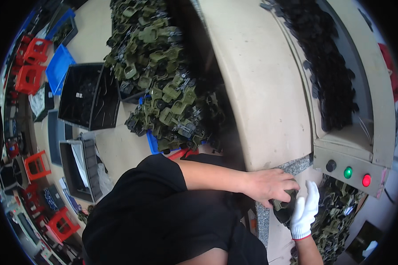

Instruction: The person assembles small plastic components and plastic axle parts onto toy vehicle bodies by hand.

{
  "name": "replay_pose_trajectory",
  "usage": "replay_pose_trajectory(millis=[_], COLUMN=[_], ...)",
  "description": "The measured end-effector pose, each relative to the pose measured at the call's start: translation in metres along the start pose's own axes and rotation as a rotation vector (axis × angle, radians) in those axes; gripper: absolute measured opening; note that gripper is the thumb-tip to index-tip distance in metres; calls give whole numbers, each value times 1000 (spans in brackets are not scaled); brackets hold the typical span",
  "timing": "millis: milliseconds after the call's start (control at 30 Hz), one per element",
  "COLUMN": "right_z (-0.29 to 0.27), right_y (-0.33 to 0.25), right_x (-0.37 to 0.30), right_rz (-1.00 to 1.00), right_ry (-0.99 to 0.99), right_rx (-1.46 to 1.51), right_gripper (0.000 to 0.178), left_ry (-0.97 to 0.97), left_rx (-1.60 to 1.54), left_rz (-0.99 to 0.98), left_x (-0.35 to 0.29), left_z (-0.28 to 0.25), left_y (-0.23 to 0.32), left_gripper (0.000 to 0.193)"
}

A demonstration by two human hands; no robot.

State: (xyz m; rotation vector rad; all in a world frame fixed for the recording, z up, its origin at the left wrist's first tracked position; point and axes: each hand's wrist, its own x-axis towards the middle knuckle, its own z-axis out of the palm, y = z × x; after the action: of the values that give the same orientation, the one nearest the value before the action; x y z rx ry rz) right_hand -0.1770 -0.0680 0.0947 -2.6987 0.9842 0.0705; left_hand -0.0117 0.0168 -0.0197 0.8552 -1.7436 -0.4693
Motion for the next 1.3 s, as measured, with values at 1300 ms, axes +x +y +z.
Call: replay_pose_trajectory(millis=[1300], right_z=[44], right_y=[-28], right_x=[-82], right_rz=[473], right_ry=[923], right_rx=[558], right_gripper=[44], left_ry=[1090], left_rx=[-492], left_rz=[-1352], left_x=[-443], left_z=[-96], left_y=[86], left_gripper=[43])
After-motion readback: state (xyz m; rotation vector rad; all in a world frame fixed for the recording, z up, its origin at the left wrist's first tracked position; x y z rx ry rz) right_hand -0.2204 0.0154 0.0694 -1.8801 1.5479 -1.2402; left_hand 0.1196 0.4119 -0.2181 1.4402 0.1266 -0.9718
